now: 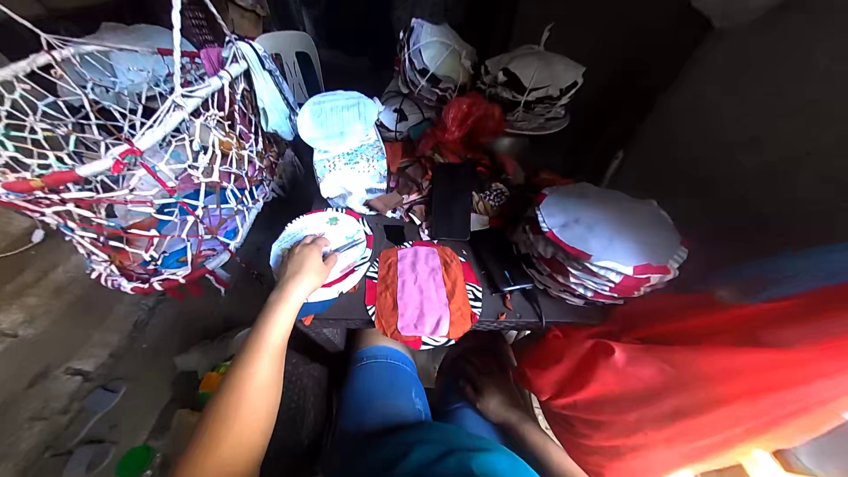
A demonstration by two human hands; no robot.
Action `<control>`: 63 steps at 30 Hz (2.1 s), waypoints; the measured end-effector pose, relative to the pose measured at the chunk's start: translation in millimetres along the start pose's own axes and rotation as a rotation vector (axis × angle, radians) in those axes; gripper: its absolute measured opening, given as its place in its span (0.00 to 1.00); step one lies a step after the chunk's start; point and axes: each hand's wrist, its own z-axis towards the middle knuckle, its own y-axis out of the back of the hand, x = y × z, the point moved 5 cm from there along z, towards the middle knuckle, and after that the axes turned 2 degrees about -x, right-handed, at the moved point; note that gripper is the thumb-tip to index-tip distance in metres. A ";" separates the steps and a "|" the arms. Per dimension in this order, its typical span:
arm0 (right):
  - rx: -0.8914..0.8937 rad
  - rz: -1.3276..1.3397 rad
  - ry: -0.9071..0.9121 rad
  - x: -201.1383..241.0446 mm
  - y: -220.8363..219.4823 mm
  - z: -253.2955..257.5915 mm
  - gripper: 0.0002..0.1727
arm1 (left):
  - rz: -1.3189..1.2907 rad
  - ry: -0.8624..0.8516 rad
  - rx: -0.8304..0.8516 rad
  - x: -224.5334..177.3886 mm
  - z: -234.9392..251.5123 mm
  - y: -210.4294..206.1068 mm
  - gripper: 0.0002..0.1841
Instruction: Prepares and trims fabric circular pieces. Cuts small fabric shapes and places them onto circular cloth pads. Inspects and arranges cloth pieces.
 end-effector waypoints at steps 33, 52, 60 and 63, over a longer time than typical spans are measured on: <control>0.055 0.020 0.002 6.2 1.5 -7.0 0.33 | 0.046 -0.337 0.096 -18.2 -15.7 -13.9 0.07; 0.253 1.906 0.430 220.4 162.2 -4.2 0.31 | -0.191 -0.432 -0.221 -122.4 -143.4 63.0 0.16; -0.345 1.858 0.104 170.7 184.7 -7.7 0.13 | -0.403 -0.521 -0.279 -85.9 -119.8 26.8 0.19; -0.872 1.446 0.411 134.7 233.0 -39.7 0.12 | -0.366 -0.318 -0.325 -64.6 -84.6 47.9 0.15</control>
